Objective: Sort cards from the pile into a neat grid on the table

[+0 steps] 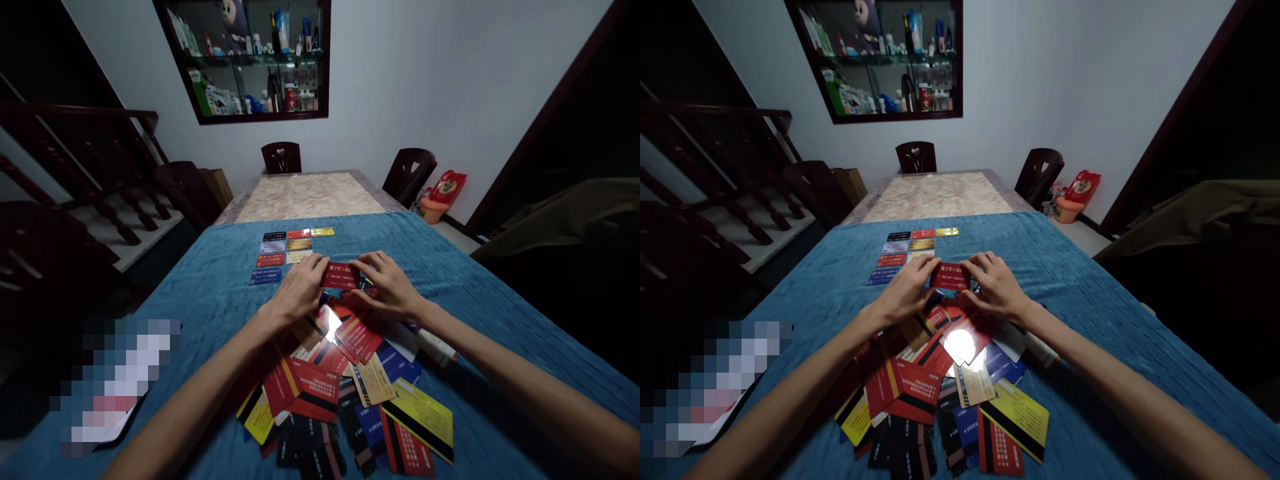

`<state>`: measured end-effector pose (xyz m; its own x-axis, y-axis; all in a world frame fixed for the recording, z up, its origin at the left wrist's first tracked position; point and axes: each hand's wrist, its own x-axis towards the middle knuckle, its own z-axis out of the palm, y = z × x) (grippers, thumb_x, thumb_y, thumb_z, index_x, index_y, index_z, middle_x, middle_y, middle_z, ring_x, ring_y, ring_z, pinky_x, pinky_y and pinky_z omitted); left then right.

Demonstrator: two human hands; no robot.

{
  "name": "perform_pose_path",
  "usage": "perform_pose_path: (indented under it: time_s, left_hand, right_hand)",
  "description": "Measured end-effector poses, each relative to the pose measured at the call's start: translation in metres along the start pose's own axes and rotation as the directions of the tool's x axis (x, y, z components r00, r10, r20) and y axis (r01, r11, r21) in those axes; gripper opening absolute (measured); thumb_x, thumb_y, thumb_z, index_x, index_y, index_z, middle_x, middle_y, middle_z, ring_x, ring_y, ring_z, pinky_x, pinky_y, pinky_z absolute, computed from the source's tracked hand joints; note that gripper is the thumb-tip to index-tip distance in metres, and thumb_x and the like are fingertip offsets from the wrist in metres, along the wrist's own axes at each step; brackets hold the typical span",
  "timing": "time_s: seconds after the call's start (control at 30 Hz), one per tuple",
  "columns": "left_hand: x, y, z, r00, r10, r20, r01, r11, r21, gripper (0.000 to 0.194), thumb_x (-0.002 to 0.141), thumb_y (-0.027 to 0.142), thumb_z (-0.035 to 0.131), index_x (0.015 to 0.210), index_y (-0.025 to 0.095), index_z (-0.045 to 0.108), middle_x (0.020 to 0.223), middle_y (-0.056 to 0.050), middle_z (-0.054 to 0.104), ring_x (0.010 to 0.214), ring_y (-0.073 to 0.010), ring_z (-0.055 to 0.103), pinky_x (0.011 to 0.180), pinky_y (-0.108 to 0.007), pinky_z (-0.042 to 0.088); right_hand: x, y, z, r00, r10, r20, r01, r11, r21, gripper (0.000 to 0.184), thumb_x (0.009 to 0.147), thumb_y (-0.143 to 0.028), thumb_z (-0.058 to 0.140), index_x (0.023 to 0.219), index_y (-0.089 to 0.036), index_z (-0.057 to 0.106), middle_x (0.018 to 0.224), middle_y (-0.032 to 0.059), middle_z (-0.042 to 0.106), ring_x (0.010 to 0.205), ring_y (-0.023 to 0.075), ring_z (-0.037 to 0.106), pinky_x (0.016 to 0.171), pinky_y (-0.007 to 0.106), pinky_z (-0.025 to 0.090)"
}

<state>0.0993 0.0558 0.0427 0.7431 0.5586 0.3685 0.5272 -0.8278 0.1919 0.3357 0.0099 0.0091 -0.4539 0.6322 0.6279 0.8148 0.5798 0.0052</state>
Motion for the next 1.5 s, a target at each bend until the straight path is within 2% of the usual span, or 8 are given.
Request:
perform_pose_path:
  time_s: [0.3,0.6,0.8,0.9,1.2,1.5]
  left_hand:
    - [-0.014,-0.042,-0.021,0.998,-0.056,0.004,0.056,0.998,0.011,0.051,0.075,0.006,0.062,0.125,0.016,0.053,0.125,-0.014,0.056,0.119,-0.0291,0.054,0.102,-0.046,0.047]
    - [-0.019,-0.088,-0.036,0.987,-0.153,0.040,0.151,0.987,0.054,0.045,0.078,0.014,0.059,0.123,0.017,0.056,0.124,-0.013,0.056,0.118,-0.0282,0.055,0.103,-0.044,0.046]
    - [-0.018,-0.122,-0.040,0.976,-0.212,0.050,0.205,0.972,0.118,0.041,0.077,0.016,0.057,0.117,0.014,0.060,0.118,-0.013,0.058,0.109,-0.0271,0.058,0.099,-0.041,0.048]
    - [-0.018,-0.136,-0.042,0.970,-0.235,0.064,0.223,0.962,0.155,0.040,0.076,0.017,0.055,0.115,0.014,0.062,0.115,-0.012,0.059,0.107,-0.0261,0.058,0.098,-0.039,0.049]
    - [-0.016,-0.171,-0.036,0.925,-0.347,0.156,0.292,0.910,0.294,0.033,0.075,0.023,0.059,0.106,0.014,0.066,0.105,-0.010,0.066,0.098,-0.0243,0.063,0.088,-0.030,0.051]
    - [-0.006,-0.183,-0.030,0.886,-0.396,0.242,0.309,0.892,0.328,0.032,0.076,0.023,0.060,0.105,0.013,0.070,0.105,-0.009,0.069,0.096,-0.0239,0.065,0.085,-0.027,0.049]
  right_hand:
    - [0.051,0.000,0.033,0.993,-0.070,0.091,0.067,0.997,0.041,0.051,0.088,-0.046,0.057,0.128,-0.014,0.056,0.111,0.0157,0.056,0.097,0.0290,0.047,0.080,0.042,0.043]
    - [0.102,-0.007,0.062,0.978,-0.067,0.197,0.056,0.997,0.060,0.044,0.083,-0.039,0.066,0.120,-0.016,0.060,0.116,0.0149,0.056,0.103,0.0295,0.046,0.084,0.041,0.043]
    - [0.134,-0.013,0.080,0.953,0.007,0.303,-0.014,1.000,0.019,0.052,0.082,-0.039,0.071,0.126,-0.014,0.058,0.119,0.0164,0.057,0.107,0.0308,0.046,0.088,0.043,0.042]
    - [0.148,-0.018,0.091,0.935,0.048,0.352,-0.049,0.999,-0.005,0.051,0.084,-0.040,0.070,0.127,-0.015,0.059,0.123,0.0176,0.055,0.112,0.0322,0.044,0.089,0.044,0.042]
    - [0.172,-0.028,0.116,0.869,0.116,0.481,-0.106,0.993,-0.047,0.043,0.087,-0.040,0.063,0.123,-0.017,0.061,0.129,0.0144,0.057,0.120,0.0338,0.043,0.088,0.042,0.044]
    - [0.181,-0.023,0.132,0.826,0.145,0.545,-0.130,0.989,-0.066,0.031,0.085,-0.040,0.061,0.109,-0.022,0.070,0.123,0.0105,0.064,0.117,0.0335,0.049,0.086,0.039,0.044]
